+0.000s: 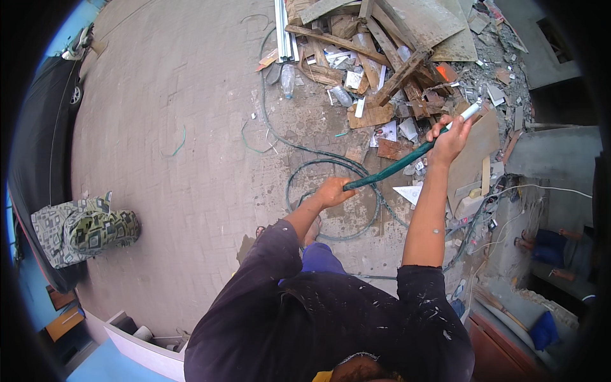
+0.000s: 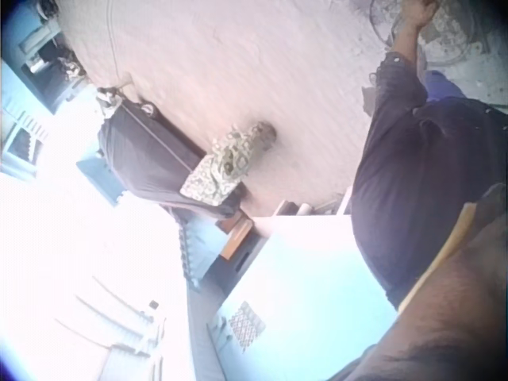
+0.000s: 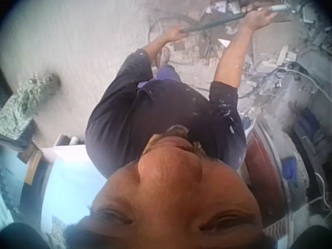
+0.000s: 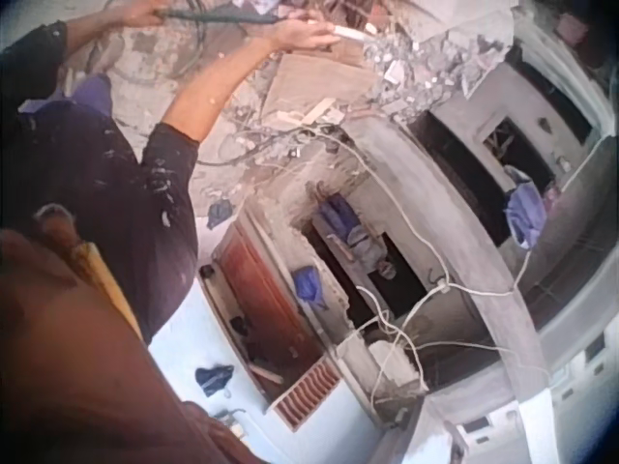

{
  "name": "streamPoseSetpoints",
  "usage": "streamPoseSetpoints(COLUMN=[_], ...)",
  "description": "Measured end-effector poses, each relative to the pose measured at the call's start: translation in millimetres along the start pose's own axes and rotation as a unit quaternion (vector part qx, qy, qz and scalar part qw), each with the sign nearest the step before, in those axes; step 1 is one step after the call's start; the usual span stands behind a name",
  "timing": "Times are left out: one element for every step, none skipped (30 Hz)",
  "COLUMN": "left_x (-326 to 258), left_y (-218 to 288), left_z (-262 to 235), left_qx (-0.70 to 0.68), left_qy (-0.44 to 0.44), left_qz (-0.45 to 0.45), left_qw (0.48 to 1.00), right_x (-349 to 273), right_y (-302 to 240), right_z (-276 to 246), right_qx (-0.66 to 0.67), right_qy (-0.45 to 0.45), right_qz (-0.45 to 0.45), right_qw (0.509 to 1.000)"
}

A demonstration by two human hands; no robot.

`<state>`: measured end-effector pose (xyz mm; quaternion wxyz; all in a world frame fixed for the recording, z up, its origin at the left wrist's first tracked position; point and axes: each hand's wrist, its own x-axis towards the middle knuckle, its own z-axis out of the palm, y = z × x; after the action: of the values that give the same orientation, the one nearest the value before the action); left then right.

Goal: The person picks up a green garden hose and sprays water across a cluttered tiled floor, moving around debris and parked vehicles. The person continues to hose down different sections of the floor, rinsing away dust and dirt.

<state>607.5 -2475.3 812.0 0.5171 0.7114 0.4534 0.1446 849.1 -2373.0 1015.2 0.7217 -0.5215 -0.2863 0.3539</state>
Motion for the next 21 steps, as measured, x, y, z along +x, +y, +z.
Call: streamPoseSetpoints(left_x=[-15.0,-31.0,-52.2,-77.4,-92.7,-116.8,-132.2,-146.6,-168.1,-185.2,-203.0,-223.0,-245.1,-258.8,-274.8,-289.5,-304.4,-311.4,-312.1,-305.8,-298.8], left_y=[-21.0,-42.0,-67.6,-101.5,-107.2,-119.9,-108.6,-104.4,-112.6,-103.0,-102.2,-104.6,-105.8,-101.3,-99.4,-104.7,-114.8,-121.7,-122.4,-109.6,-88.5], left_z=[-1.3,-4.4,-8.6,-8.3,-16.8,-21.8,-28.9,-33.5,-36.6,-42.8,-52.9,-62.4,-72.5,-83.9,-93.4,-101.7,-108.8,-113.0,-114.6,-110.8,-106.1], left_qx=[0.031,0.064,0.063,0.094,0.113,0.104,0.133,0.143,0.146,0.115,0.145,0.154,0.165,0.178,0.174,0.149,0.123,0.093,0.081,0.068,0.055], left_qy=[0.017,0.028,0.034,0.054,0.027,0.035,0.041,0.089,0.131,0.161,0.170,0.179,0.186,0.189,0.182,0.156,0.129,0.105,0.044,-0.014,-0.071], left_qz=[-0.011,-0.015,-0.032,-0.054,-0.089,-0.108,-0.159,-0.140,-0.132,-0.154,-0.151,-0.160,-0.173,-0.181,-0.186,-0.167,-0.152,-0.140,-0.138,-0.137,-0.138], left_qw=[0.999,0.997,0.997,0.993,0.989,0.988,0.977,0.976,0.972,0.968,0.963,0.958,0.953,0.949,0.950,0.962,0.972,0.980,0.986,0.988,0.986], right_x=[9.8,22.5,30.6,39.0,53.6,57.0,54.6,51.1,45.2,35.3,29.9,15.9,-0.4,-19.0,-35.7,-53.9,-72.9,-94.8,-116.5,-138.3,-159.1], right_y=[-5.5,-14.5,-17.6,-16.3,-12.5,-4.2,11.3,27.5,42.7,57.1,75.0,88.0,96.7,103.4,117.6,131.8,142.6,142.3,137.7,129.9,118.7], right_z=[-3.9,-11.6,-19.4,-16.9,-37.9,-36.0,-34.1,-36.4,-35.6,-40.0,-49.6,-50.5,-51.1,-53.2,-55.0,-57.8,-59.7,-55.0,-46.6,-37.9,-22.4], right_qx=[0.007,0.015,0.021,0.035,0.027,0.032,0.011,0.000,0.010,0.030,0.068,0.074,0.049,0.056,0.066,0.069,0.080,0.079,0.086,0.114,0.109], right_qy=[0.009,0.025,0.045,0.029,0.055,0.045,0.055,0.079,0.096,0.118,0.134,0.136,0.143,0.154,0.173,0.197,0.206,0.208,0.200,0.176,0.158], right_qz=[-0.013,-0.032,-0.051,-0.031,-0.026,-0.009,0.011,0.031,0.060,0.091,0.115,0.142,0.160,0.180,0.191,0.202,0.216,0.232,0.232,0.219,0.207], right_qw=[1.000,0.999,0.997,0.998,0.998,0.998,0.998,0.996,0.994,0.988,0.982,0.978,0.975,0.970,0.964,0.957,0.951,0.947,0.948,0.953,0.959])
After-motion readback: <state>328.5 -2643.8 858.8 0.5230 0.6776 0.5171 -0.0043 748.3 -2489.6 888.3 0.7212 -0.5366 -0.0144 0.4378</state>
